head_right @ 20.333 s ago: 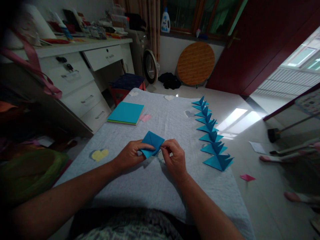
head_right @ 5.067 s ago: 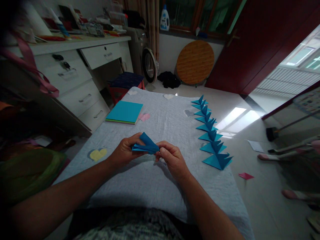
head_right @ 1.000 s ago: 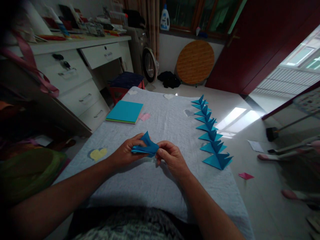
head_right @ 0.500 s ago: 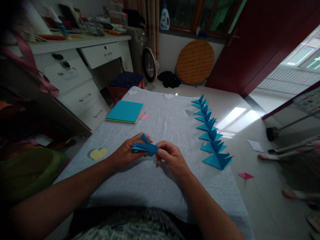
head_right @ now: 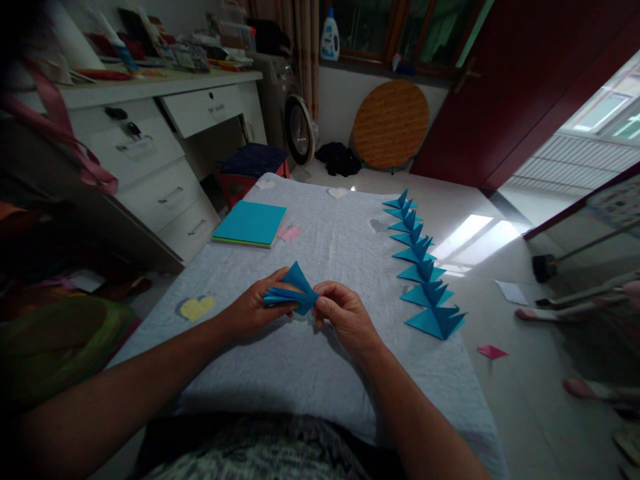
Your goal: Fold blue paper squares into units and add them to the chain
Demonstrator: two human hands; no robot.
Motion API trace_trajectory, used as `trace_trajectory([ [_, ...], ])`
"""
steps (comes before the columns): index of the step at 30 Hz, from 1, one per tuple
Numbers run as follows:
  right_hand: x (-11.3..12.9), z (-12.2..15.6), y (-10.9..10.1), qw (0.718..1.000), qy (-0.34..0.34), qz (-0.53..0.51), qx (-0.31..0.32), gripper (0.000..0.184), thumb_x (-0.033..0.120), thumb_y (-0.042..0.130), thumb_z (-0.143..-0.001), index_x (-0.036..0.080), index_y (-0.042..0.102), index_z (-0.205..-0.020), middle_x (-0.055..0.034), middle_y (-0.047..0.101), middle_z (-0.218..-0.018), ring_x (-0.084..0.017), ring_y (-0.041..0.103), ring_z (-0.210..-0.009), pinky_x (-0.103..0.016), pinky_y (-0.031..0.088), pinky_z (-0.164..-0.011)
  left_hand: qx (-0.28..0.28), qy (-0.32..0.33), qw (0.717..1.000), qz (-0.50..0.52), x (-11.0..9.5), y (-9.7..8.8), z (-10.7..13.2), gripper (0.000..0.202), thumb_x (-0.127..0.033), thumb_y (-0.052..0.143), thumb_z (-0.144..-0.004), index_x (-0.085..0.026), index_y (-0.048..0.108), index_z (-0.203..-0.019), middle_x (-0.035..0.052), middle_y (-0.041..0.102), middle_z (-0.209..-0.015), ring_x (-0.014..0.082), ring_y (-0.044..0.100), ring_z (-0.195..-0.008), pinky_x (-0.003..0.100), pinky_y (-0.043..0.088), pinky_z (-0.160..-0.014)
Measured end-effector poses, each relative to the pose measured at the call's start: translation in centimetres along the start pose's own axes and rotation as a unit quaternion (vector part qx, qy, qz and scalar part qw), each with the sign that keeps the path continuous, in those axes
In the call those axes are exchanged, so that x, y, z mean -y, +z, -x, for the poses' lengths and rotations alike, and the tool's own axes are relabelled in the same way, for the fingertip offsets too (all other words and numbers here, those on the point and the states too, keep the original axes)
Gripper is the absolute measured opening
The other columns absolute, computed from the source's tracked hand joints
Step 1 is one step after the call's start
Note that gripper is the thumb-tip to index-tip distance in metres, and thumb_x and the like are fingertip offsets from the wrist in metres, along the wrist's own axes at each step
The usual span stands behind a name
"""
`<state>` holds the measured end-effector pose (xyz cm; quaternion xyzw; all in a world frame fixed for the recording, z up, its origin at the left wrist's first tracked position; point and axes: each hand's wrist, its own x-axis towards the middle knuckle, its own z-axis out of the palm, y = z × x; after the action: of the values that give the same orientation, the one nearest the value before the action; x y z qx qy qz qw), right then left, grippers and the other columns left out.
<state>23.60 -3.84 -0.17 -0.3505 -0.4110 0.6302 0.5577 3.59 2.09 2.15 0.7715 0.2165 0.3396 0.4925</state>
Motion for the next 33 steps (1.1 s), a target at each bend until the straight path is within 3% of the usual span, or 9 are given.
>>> trace_trajectory([
  [10, 0.18, 0.13, 0.27, 1.0, 0.017, 0.001, -0.001, 0.026, 0.042, 0.081, -0.076, 0.021, 0.07, -0.085, 0.0024, 0.062, -0.066, -0.009, 0.054, -0.053, -0.02, 0.048, -0.048, 0.007, 0.018, 1.0, -0.024, 0.95, 0.01, 0.34, 0.023, -0.011, 0.068, -0.082, -0.025, 0.076, -0.098, 0.0032, 0.055, -0.1, 0.015, 0.056, -0.088, 0.033, 0.05, -0.085],
  [21, 0.0, -0.05, 0.21, 0.999, 0.043, 0.016, 0.006, 0.031, 0.042, 0.084, -0.073, 0.019, 0.065, -0.082, 0.0034, 0.061, -0.067, -0.007, 0.051, -0.051, -0.019, 0.044, -0.047, 0.018, 0.047, 0.997, -0.051, 0.57, 0.31, 0.19, 0.015, -0.013, 0.064, -0.085, -0.02, 0.072, -0.095, 0.003, 0.056, -0.094, 0.0147, 0.057, -0.085, 0.029, 0.048, -0.076],
  [33, -0.29, -0.01, 0.0, 0.999, 0.043, 0.008, 0.004, 0.035, 0.035, 0.086, -0.071, 0.02, 0.054, -0.075, 0.0069, 0.054, -0.066, -0.005, 0.049, -0.05, -0.018, 0.04, -0.047, 0.008, 0.044, 0.995, -0.089, 0.77, 0.31, 0.27, 0.034, -0.004, 0.061, -0.076, -0.02, 0.063, -0.107, 0.0025, 0.061, -0.096, 0.0159, 0.057, -0.087, 0.03, 0.046, -0.081],
])
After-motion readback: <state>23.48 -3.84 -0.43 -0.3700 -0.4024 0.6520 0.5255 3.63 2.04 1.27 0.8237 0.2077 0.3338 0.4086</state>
